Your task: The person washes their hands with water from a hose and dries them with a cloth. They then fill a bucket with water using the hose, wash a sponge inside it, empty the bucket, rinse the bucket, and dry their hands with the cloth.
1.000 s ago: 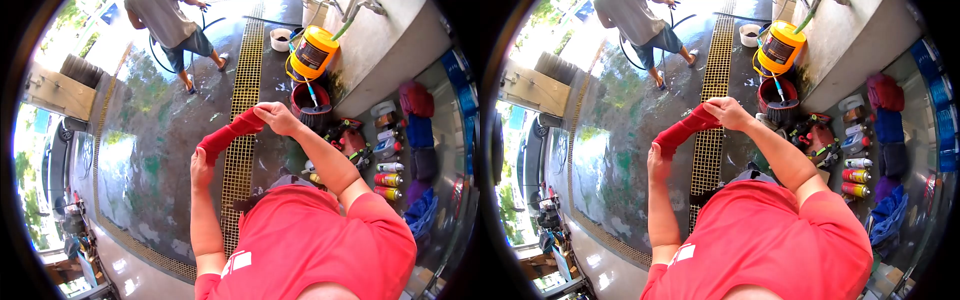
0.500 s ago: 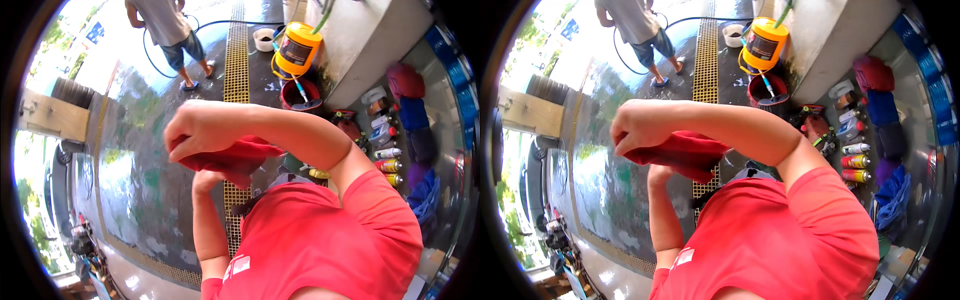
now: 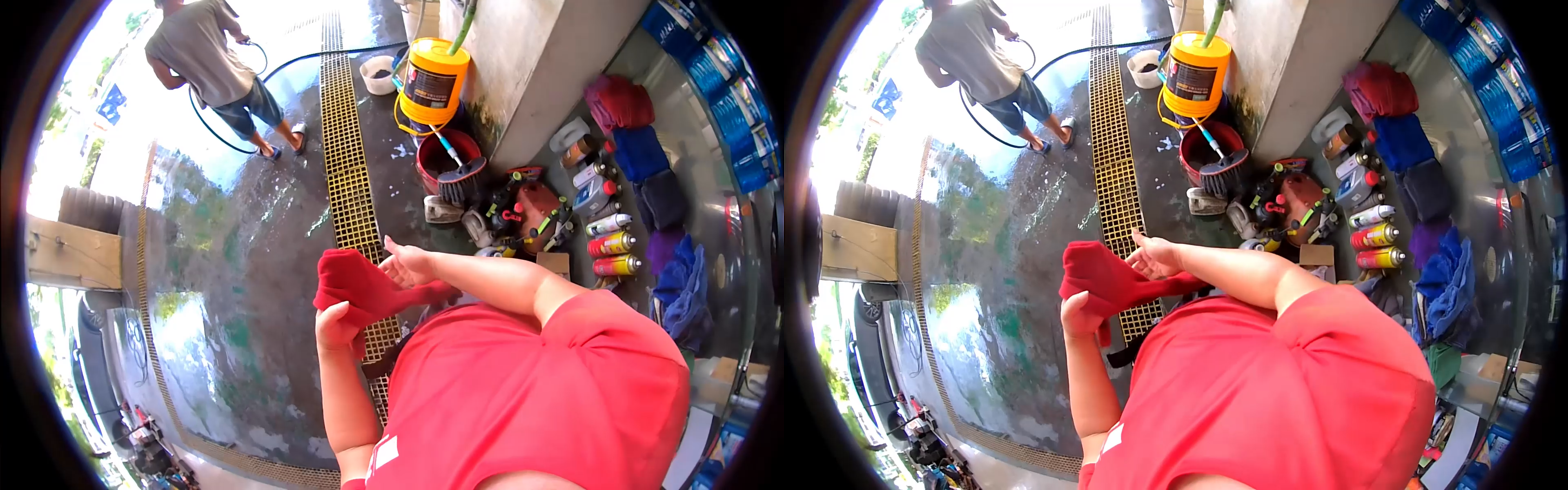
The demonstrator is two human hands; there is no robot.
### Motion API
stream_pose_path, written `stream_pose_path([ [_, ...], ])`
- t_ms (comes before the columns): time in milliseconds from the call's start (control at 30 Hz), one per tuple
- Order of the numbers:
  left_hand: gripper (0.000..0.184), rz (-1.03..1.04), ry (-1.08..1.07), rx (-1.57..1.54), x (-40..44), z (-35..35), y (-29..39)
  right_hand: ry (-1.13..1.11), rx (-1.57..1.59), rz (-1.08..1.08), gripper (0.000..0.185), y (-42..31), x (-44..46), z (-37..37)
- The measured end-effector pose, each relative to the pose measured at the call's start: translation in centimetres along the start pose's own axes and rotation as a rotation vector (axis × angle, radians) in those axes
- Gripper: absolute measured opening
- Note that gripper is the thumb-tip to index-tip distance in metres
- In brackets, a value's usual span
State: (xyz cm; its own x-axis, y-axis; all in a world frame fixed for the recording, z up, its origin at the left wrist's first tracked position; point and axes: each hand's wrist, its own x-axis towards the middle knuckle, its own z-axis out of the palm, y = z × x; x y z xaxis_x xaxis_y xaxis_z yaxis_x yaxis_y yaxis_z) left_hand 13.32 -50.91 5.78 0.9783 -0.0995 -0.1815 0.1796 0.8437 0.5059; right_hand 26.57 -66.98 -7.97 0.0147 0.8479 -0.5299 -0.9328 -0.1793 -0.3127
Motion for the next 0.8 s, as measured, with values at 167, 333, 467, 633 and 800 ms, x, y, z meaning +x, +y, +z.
stream_pose_path([
  [167, 0.072, -0.025, 0.030, 0.393, 1.7, -1.8, 0.0, -0.089, -0.301, -0.298, 0.036, -2.2, -3.2, 4.4],
  [333, 0.062, -0.284, 0.381, 0.846, 2.1, -3.5, 4.5, 0.160, -0.689, -0.759, 0.017, -6.0, -4.6, 5.7],
  [467, 0.034, -0.249, 0.481, 1.095, 3.1, -6.7, 7.7, 0.353, -0.698, -0.872, 0.012, -9.0, -4.6, 6.5],
  [633, 0.041, 0.252, 0.376, 0.459, 5.2, -4.8, 7.1, 0.602, -0.792, -1.046, 0.067, -12.2, -4.3, 7.0],
  [800, 0.048, 0.361, 0.454, 0.980, 6.2, -4.6, 9.2, 0.643, -1.009, -1.146, 0.064, -14.3, -7.3, 9.2],
])
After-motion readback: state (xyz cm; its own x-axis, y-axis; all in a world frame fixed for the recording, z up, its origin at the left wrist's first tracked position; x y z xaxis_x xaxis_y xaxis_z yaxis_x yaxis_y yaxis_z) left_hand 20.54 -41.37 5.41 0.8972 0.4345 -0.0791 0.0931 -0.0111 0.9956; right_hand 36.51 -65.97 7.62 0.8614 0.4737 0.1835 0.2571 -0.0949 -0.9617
